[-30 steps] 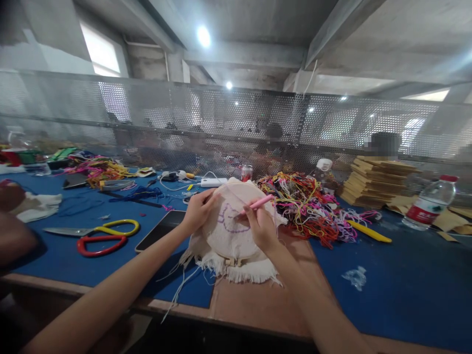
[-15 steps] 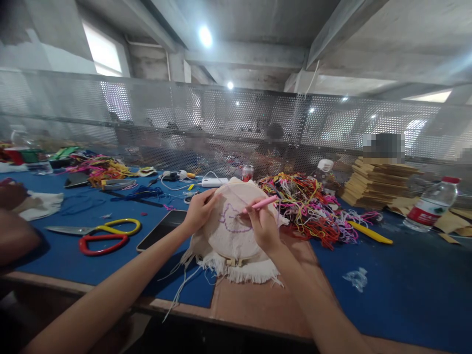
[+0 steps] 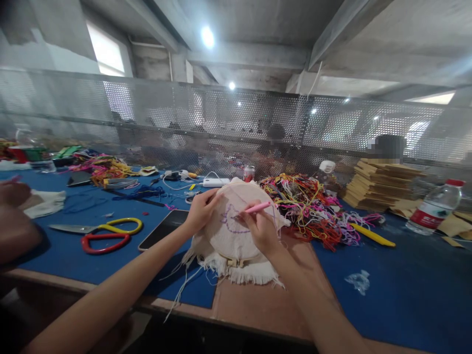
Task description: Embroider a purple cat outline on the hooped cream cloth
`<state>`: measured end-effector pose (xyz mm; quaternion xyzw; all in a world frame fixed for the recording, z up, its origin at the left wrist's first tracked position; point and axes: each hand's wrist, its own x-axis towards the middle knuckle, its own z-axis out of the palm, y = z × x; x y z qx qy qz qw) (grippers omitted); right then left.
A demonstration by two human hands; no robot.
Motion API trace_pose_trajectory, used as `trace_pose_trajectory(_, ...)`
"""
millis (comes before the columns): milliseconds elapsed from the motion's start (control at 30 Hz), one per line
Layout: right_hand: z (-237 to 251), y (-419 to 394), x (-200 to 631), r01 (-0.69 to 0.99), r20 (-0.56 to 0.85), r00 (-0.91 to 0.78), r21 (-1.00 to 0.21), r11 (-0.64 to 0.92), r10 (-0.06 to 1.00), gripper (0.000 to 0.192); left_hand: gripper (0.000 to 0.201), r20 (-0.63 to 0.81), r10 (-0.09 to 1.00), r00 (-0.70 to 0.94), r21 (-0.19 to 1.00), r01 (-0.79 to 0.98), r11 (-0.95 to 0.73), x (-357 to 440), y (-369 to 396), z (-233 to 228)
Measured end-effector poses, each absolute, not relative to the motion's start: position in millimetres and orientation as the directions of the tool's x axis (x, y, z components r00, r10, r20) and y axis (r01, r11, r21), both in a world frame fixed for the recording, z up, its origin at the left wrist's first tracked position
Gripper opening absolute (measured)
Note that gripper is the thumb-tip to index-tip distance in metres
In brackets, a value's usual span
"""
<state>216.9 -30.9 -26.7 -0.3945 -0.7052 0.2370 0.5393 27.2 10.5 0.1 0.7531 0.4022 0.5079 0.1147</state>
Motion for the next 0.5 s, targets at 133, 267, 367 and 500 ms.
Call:
trace_pose_trajectory(133,-25,-30,217,0.377,0.595,-0.128,-0.711,0.594,0.794,0.024,0.035,0.682,0.715,0.154,0.572,0.496,-0.653,28,11,0)
trace_pose_trajectory(267,-20,-33,214,0.499,0.635,-0.187,-0.595,0.63,0.749,0.023,0.035,0.686,0.711,0.152,0.566,0.503,-0.653,28,9,0)
trace_pose_trajectory(367,-18,-36,209,0.612,0.669,-0.261,-0.443,0.655,0.696,0.02,0.035,0.692,0.707,0.149,0.565,0.497,-0.658,29,7,2)
trace_pose_trajectory(500,-19,-38,203,0.637,0.679,-0.311,-0.371,0.675,0.666,0.021,0.035,0.695,0.705,0.142,0.568,0.493,-0.659,29,6,3)
